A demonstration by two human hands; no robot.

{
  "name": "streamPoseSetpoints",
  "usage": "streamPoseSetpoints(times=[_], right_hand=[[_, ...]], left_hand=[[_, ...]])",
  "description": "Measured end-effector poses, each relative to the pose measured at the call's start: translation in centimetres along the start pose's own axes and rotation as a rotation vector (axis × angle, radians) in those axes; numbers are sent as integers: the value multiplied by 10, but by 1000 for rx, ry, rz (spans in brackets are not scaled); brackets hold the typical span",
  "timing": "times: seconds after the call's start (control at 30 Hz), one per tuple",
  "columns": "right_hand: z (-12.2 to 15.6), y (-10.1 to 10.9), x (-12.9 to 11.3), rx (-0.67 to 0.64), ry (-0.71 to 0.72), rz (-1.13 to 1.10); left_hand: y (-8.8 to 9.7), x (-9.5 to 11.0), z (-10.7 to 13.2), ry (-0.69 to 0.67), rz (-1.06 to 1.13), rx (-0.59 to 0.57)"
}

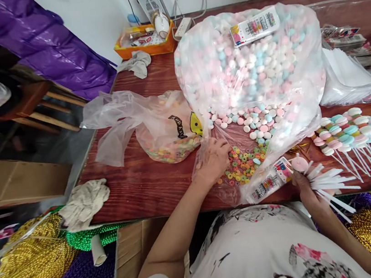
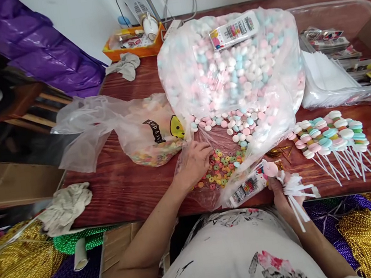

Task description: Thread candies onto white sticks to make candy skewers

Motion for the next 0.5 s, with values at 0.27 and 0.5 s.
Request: streamPoseSetpoints(times=[0.27,0.5], right_hand=[[-14,-31,-36,-338,173,-29],[-9,-43,-44,-421,-134,-129]], left_hand=[[2,8,17,-37,79,91],[3,-9,20,-13,247,186]])
Point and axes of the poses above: each hand's wrist, its own z-axis away from the middle knuckle, its own y-axis out of the back of the hand, x = y × z, the point moved 4 cm from there along -z, towards the middle knuckle, and after that the axes turned 13 degrees about x, right-handed, at the moved point
